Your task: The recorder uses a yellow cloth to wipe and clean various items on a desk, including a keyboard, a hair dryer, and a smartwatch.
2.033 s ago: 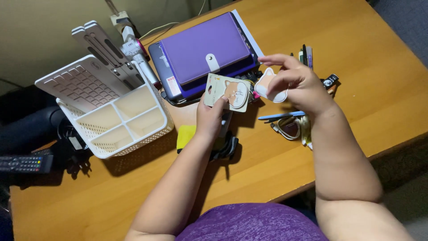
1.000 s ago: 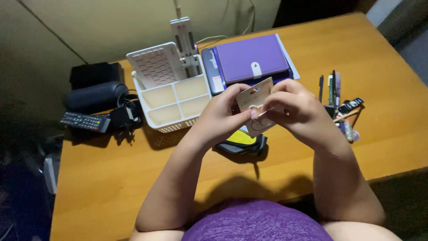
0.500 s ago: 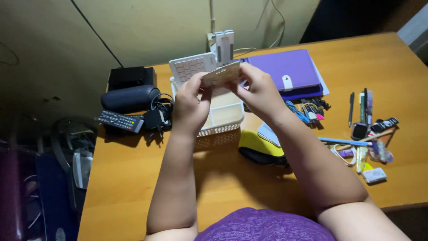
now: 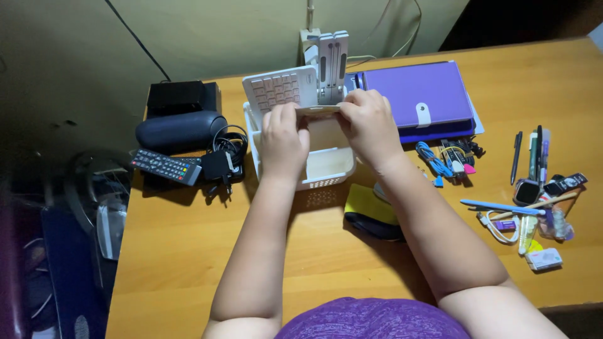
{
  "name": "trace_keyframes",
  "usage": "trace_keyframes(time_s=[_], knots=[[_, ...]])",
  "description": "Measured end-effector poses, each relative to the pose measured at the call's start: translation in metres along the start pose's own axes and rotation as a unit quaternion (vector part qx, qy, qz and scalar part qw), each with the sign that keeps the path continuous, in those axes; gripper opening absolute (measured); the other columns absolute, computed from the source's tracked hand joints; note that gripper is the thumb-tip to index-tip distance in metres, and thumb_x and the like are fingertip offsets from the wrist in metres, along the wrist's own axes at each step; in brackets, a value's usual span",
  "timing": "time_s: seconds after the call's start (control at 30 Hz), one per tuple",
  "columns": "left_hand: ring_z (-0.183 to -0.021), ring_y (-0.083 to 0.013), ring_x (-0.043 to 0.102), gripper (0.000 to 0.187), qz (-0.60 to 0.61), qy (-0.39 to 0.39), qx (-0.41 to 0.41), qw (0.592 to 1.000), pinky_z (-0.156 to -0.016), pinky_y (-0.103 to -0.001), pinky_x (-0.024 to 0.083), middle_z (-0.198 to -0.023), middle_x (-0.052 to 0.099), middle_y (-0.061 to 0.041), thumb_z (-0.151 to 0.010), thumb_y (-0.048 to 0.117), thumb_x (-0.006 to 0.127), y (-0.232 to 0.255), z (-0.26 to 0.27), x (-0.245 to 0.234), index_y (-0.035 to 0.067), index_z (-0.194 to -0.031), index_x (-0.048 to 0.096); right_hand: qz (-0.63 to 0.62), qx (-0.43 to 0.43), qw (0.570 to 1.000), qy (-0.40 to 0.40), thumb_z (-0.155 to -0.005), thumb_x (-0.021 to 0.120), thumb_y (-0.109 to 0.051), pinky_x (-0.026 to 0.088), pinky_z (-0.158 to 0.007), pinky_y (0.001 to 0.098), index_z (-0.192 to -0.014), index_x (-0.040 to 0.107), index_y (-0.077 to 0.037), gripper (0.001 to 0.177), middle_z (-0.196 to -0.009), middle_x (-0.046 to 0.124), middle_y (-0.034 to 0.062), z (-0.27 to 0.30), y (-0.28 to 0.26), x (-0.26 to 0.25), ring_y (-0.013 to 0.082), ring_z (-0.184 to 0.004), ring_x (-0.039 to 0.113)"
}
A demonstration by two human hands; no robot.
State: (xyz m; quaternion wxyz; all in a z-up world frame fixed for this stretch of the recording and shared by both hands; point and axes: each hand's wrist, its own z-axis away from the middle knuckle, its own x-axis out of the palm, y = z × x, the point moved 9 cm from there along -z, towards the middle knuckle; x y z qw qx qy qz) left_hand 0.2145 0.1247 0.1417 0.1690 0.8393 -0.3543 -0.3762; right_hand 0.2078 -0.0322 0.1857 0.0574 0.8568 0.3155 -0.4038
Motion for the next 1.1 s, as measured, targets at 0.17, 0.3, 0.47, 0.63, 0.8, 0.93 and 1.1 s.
trace_keyframes(time_s=[0.17,0.3,0.47,0.63,0.8,0.93,1.1], knots=[[-0.103,-0.0397,0.059,0.025,-0.068,0.001,0.016,0.998,-0.095,-0.048,0.048,-0.103,0.066,-0.017,-0.077,0.005,0.069,-0.005,0.003,0.007,0.002,-0.101,0.062,-0.053,0.001,0.998,0.028,-0.087,0.076,-0.01,0.049,-0.083,0.0451,-0.108,0.064,-0.007,0.024,-0.101,0.067,0.0108,-0.005,-0.007,-0.018,0.0331,-0.094,0.062],[-0.102,-0.0367,0.061,0.015,-0.059,-0.015,0.017,0.998,-0.095,-0.048,0.049,-0.1,0.068,-0.013,-0.081,0.006,0.069,0.0,0.001,0.008,0.005,-0.095,0.063,-0.082,0.021,0.995,0.054,-0.097,0.074,-0.005,0.049,-0.081,0.0442,-0.118,0.063,-0.009,0.024,-0.095,0.067,0.0085,-0.006,-0.002,-0.02,0.0324,-0.088,0.062],[-0.098,-0.0357,0.063,0.022,-0.006,-0.017,-0.036,0.999,-0.09,-0.049,0.049,-0.096,0.071,-0.01,-0.085,0.009,0.069,-0.001,-0.002,0.006,0.006,-0.106,0.064,-0.019,0.011,0.999,0.035,-0.096,0.072,-0.008,0.049,-0.08,0.0437,-0.11,0.068,-0.011,0.015,-0.092,0.065,0.007,-0.003,0.001,-0.012,0.0312,-0.088,0.062],[-0.095,-0.0337,0.065,0.016,-0.094,-0.062,-0.062,0.992,-0.088,-0.049,0.05,-0.09,0.072,-0.01,-0.091,0.021,0.075,-0.001,-0.002,0.012,0.013,-0.099,0.064,0.035,0.004,0.999,0.012,-0.086,0.075,-0.013,0.049,-0.082,0.0421,-0.096,0.069,-0.013,0.011,-0.104,0.067,0.0057,0.001,-0.001,-0.007,0.0287,-0.092,0.061],[-0.099,-0.0364,0.063,0.031,-0.029,0.006,-0.002,1.0,-0.088,-0.048,0.051,-0.102,0.071,-0.014,-0.088,0.019,0.072,0.012,-0.004,-0.003,0.004,-0.114,0.064,0.012,-0.018,0.999,0.037,-0.09,0.071,-0.01,0.047,-0.09,0.0414,-0.12,0.074,-0.011,0.03,-0.113,0.065,0.0055,0.002,-0.009,-0.02,0.028,-0.102,0.06],[-0.097,-0.0328,0.065,0.014,-0.121,-0.104,-0.036,0.987,-0.093,-0.048,0.051,-0.094,0.071,-0.012,-0.095,0.024,0.073,0.002,0.0,0.018,0.011,-0.098,0.07,0.045,-0.033,0.998,0.0,-0.094,0.074,-0.018,0.044,-0.086,0.0421,-0.109,0.073,-0.014,0.015,-0.113,0.066,0.0044,0.008,-0.007,0.0,0.0274,-0.103,0.059],[-0.102,-0.0351,0.06,0.027,-0.119,0.012,0.048,0.992,-0.092,-0.047,0.048,-0.104,0.065,-0.013,-0.092,0.019,0.072,0.038,-0.004,-0.01,0.003,-0.113,0.072,0.048,-0.034,0.998,-0.039,-0.094,0.075,-0.026,0.042,-0.088,0.0447,-0.115,0.07,-0.012,0.026,-0.111,0.063,0.0062,0.008,-0.012,0.005,0.028,-0.103,0.057]])
